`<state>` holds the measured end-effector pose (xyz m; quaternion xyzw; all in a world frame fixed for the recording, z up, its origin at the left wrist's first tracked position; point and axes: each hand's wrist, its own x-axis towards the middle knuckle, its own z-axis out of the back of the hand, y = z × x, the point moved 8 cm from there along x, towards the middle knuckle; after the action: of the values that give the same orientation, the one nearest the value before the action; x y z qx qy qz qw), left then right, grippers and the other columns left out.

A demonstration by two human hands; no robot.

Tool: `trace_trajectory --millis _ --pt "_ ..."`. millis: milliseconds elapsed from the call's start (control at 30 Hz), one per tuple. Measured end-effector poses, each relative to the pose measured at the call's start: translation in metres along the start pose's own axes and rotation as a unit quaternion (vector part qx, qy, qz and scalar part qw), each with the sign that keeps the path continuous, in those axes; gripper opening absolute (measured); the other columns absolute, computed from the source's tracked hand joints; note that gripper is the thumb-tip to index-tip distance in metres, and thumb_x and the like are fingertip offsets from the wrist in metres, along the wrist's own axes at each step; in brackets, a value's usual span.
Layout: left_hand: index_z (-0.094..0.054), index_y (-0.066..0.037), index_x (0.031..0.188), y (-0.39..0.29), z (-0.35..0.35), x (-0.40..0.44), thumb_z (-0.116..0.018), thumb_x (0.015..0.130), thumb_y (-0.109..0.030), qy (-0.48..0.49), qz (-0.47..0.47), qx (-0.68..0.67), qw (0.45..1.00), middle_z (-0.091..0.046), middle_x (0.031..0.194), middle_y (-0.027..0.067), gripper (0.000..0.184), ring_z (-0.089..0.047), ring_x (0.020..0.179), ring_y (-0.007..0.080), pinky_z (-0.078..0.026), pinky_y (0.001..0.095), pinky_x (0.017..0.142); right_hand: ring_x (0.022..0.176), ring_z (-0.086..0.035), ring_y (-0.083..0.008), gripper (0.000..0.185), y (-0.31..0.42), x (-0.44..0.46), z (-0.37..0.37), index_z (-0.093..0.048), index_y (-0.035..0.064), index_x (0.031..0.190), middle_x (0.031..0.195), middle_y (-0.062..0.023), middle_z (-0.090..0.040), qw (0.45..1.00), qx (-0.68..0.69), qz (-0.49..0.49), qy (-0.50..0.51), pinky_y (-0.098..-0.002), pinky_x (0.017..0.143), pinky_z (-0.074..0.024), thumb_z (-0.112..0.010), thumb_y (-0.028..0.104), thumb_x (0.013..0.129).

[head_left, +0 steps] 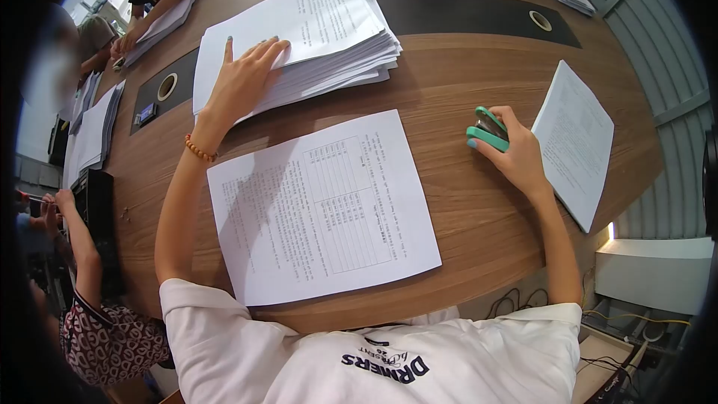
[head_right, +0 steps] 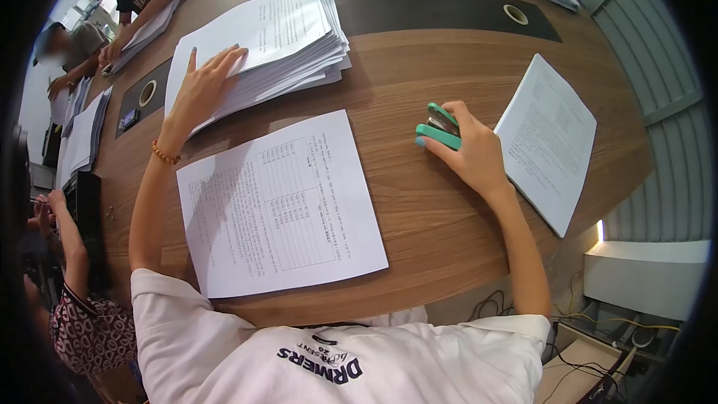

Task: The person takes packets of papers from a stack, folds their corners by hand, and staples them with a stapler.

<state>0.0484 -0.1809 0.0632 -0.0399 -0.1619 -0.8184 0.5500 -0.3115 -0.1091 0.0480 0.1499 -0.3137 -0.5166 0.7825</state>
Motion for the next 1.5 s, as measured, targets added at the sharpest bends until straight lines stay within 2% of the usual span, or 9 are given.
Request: trace_trajectory --millis 133,233,300,367,467,533,633,1067,1500 --pt "-0.048 -0.012 0.129 -0.003 -0.002 -0.002 -0.056 0.092 -0.029 0.022 0.003 -0.022 1.000 -0.047 0.137 0.0115 0.042 -0.045 0.128 0.0253 -0.020 0.0641 0.108 0.084 -0.060 -0.0223 0.049 0.002 0.009 -0.009 -0.059 0.0045 0.103 0.096 -0.0069 -0.059 0.989 -0.140 -0.004 -0.045 -0.0331 0.066 -0.0496 -0.075 0.041 0.074" --pt "-0.052 -0.010 0.125 -0.019 0.008 -0.006 -0.063 0.087 -0.029 -0.090 -0.007 0.026 0.996 -0.054 0.130 0.0121 0.044 -0.050 0.121 0.0251 -0.030 0.0558 0.106 0.095 -0.054 -0.0221 0.050 0.007 0.013 -0.015 -0.060 0.0040 0.102 0.096 -0.0066 -0.057 0.957 -0.266 0.084 -0.083 -0.0317 0.072 -0.0471 -0.075 0.041 0.072" --pt "-0.057 -0.009 0.118 -0.048 0.035 -0.019 -0.068 0.083 -0.026 -0.181 -0.010 -0.129 0.975 -0.059 0.118 0.0113 0.041 -0.056 0.109 0.0249 -0.039 0.0464 0.099 0.098 -0.051 -0.0217 0.049 0.019 0.012 -0.011 -0.061 0.0030 0.103 0.096 -0.0066 -0.057 0.948 -0.281 0.088 -0.122 -0.0316 0.073 -0.0460 -0.075 0.039 0.073" --pt "-0.062 -0.004 0.110 -0.090 0.033 -0.031 -0.072 0.079 -0.020 -0.085 -0.018 -0.315 0.945 -0.059 0.113 0.0107 0.037 -0.056 0.103 0.0247 -0.045 0.0361 0.091 0.100 -0.049 -0.0213 0.047 0.038 0.013 -0.008 -0.062 0.0021 0.103 0.095 -0.0067 -0.056 0.938 -0.294 0.094 -0.157 -0.0314 0.075 -0.0448 -0.074 0.037 0.074" --pt "-0.061 -0.005 0.116 -0.111 0.018 -0.039 -0.073 0.076 -0.012 -0.018 0.020 -0.415 0.909 -0.060 0.116 0.0108 0.042 -0.056 0.108 0.0245 -0.045 0.0350 0.093 0.096 -0.052 -0.0219 0.042 0.057 0.011 -0.026 -0.062 -0.0017 0.107 0.096 -0.0092 -0.056 0.981 -0.136 0.090 -0.102 -0.0327 0.074 -0.0451 -0.072 0.028 0.079" --pt "-0.060 -0.005 0.119 -0.111 0.007 -0.036 -0.072 0.077 -0.014 -0.009 0.038 -0.452 0.891 -0.060 0.116 0.0114 0.045 -0.055 0.109 0.0245 -0.044 0.0353 0.093 0.091 -0.053 -0.0227 0.036 0.055 0.010 -0.057 -0.060 -0.0050 0.111 0.096 -0.0113 -0.055 0.997 0.072 0.021 0.013 -0.0335 0.075 -0.0453 -0.066 0.019 0.084" --pt "-0.060 -0.006 0.120 -0.114 0.000 -0.034 -0.072 0.078 -0.017 0.015 0.029 -0.463 0.886 -0.060 0.117 0.0105 0.045 -0.054 0.109 0.0235 -0.044 0.0348 0.091 0.088 -0.054 -0.0233 0.033 0.054 0.007 -0.075 -0.059 -0.0062 0.113 0.096 -0.0123 -0.055 0.988 0.143 -0.037 0.047 -0.0331 0.076 -0.0453 -0.060 0.014 0.087" --pt "-0.064 -0.005 0.116 -0.117 -0.004 -0.034 -0.071 0.079 -0.017 0.019 0.014 -0.468 0.883 -0.062 0.116 0.0094 0.039 -0.053 0.109 0.0224 -0.045 0.0347 0.087 0.090 -0.051 -0.0243 0.029 0.066 0.011 -0.079 -0.061 -0.0035 0.112 0.093 -0.0123 -0.056 0.992 0.122 -0.009 0.025 -0.0342 0.079 -0.0436 -0.053 0.014 0.090" --pt "-0.063 -0.004 0.116 -0.117 -0.004 -0.033 -0.071 0.078 -0.017 0.033 0.007 -0.469 0.883 -0.062 0.114 0.0106 0.041 -0.053 0.109 0.0236 -0.045 0.0356 0.089 0.090 -0.054 -0.0253 0.029 0.065 0.011 -0.083 -0.061 -0.0032 0.111 0.095 -0.0120 -0.055 0.996 0.084 0.015 0.013 -0.0351 0.079 -0.0449 -0.057 0.013 0.087"
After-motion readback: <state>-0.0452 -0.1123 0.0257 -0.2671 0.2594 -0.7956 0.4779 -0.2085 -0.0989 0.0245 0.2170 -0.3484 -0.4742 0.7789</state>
